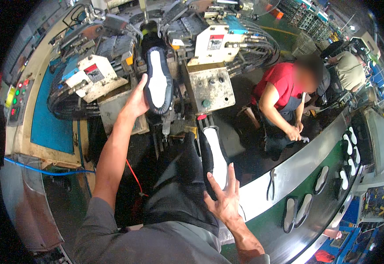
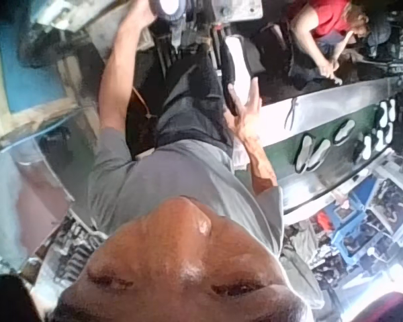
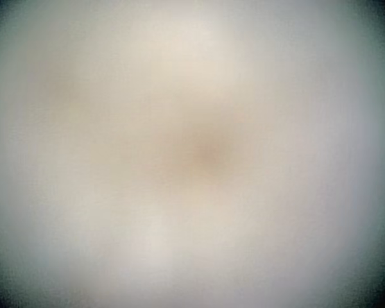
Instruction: Insert shoe lasts into uppers and place them on a conveyor belt using an automated lasting machine.
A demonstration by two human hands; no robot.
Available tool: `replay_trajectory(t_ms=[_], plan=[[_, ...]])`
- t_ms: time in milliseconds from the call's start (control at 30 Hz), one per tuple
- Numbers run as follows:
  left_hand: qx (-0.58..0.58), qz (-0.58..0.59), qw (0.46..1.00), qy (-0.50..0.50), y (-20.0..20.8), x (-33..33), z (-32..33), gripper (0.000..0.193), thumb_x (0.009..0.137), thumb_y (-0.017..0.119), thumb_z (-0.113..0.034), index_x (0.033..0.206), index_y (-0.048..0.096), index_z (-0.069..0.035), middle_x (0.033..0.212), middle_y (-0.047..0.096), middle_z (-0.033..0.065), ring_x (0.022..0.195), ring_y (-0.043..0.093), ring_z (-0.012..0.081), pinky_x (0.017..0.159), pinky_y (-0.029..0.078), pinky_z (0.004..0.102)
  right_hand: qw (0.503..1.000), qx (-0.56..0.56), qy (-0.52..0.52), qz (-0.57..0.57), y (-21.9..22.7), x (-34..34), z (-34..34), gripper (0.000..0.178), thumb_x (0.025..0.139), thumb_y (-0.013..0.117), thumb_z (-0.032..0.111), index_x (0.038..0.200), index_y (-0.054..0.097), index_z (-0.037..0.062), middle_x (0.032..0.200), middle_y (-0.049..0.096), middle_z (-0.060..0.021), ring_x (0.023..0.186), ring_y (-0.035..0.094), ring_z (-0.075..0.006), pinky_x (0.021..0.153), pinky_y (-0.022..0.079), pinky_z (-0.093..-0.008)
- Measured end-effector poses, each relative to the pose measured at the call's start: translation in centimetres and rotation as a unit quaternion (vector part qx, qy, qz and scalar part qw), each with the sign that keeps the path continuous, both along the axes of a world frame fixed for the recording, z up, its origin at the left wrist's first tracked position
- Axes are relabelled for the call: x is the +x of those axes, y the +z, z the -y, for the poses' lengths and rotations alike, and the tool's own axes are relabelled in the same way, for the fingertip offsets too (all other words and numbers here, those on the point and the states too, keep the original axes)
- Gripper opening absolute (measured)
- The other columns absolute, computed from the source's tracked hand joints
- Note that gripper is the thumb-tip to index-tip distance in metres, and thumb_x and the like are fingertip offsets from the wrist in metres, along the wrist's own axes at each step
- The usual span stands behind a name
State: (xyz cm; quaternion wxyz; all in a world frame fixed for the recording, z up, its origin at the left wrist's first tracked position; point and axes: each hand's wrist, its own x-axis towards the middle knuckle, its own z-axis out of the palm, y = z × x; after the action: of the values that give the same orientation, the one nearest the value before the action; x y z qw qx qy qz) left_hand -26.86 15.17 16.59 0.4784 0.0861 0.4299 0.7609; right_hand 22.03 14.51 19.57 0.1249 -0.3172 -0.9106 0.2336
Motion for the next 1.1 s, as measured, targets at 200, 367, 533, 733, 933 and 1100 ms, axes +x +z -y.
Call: replay_trajectory(t_ms=[200,367,533,733,933,1100], plan=[[0.019,-0.022,0.999,0.03,0.7,-0.6,0.4,0.048,0.106,0.07,-0.041,0.142,0.061,-0.011,0.122,0.074,0.0068,0.108,0.073,0.0205,0.096,0.062,0.0399,0.985,0.131,0.094,-0.067,5.1,-10.3,-5.4,0.072,0.083,0.087,0.025,0.152,0.066,0.0282,0.172,0.02,-0.0398,0.135,0.053,-0.0555,0.107,0.055,-0.0592],[0.164,-0.126,0.978,0.036,3.5,5.1,9.0,0.089,0.102,0.068,-0.035,0.174,0.024,-0.007,0.164,0.05,0.0186,0.143,0.059,0.0358,0.118,0.051,0.0483,0.983,0.117,0.118,-0.083,7.7,-21.3,-8.9,0.081,0.08,0.087,0.023,0.157,0.061,0.033,0.173,0.023,-0.0368,0.134,0.053,-0.0567,0.113,0.051,-0.0585],[0.066,-0.213,0.964,0.145,4.7,12.8,19.9,0.103,0.086,0.067,-0.036,0.173,0.026,0.001,0.161,0.049,0.0219,0.143,0.058,0.0359,0.12,0.048,0.0459,0.977,0.118,0.129,-0.125,5.4,-30.9,-9.4,0.077,0.085,0.084,0.031,0.158,0.059,0.0363,0.175,0.017,-0.0355,0.123,0.056,-0.0543,0.108,0.055,-0.0582],[0.047,-0.167,0.967,0.184,5.7,18.6,26.5,0.121,0.083,0.086,-0.064,0.17,0.028,-0.003,0.145,0.059,0.03,0.116,0.072,0.038,0.091,0.065,0.0476,0.982,0.118,0.109,-0.101,1.5,-33.0,-9.3,0.082,0.087,0.083,0.029,0.163,0.052,0.0374,0.177,0.007,-0.0354,0.128,0.052,-0.0568,0.111,0.053,-0.0582],[0.121,-0.113,0.972,0.166,5.7,22.4,30.5,0.106,0.091,0.087,-0.041,0.167,0.027,0.0,0.139,0.061,0.0337,0.11,0.073,0.0432,0.088,0.066,0.0523,0.978,0.11,0.085,-0.154,-0.4,-32.2,-9.0,0.082,0.087,0.083,0.029,0.163,0.052,0.0379,0.177,0.011,-0.0355,0.126,0.054,-0.0569,0.11,0.053,-0.0582],[0.058,-0.062,0.977,0.193,1.5,24.2,34.8,0.12,0.075,0.093,-0.037,0.17,0.026,-0.005,0.141,0.062,0.0267,0.115,0.073,0.0409,0.095,0.065,0.0519,0.982,0.127,0.118,-0.079,0.3,-32.5,-9.0,0.085,0.09,0.081,0.03,0.167,0.045,0.0372,0.175,0.009,-0.0394,0.119,0.055,-0.0554,0.107,0.054,-0.0589]])
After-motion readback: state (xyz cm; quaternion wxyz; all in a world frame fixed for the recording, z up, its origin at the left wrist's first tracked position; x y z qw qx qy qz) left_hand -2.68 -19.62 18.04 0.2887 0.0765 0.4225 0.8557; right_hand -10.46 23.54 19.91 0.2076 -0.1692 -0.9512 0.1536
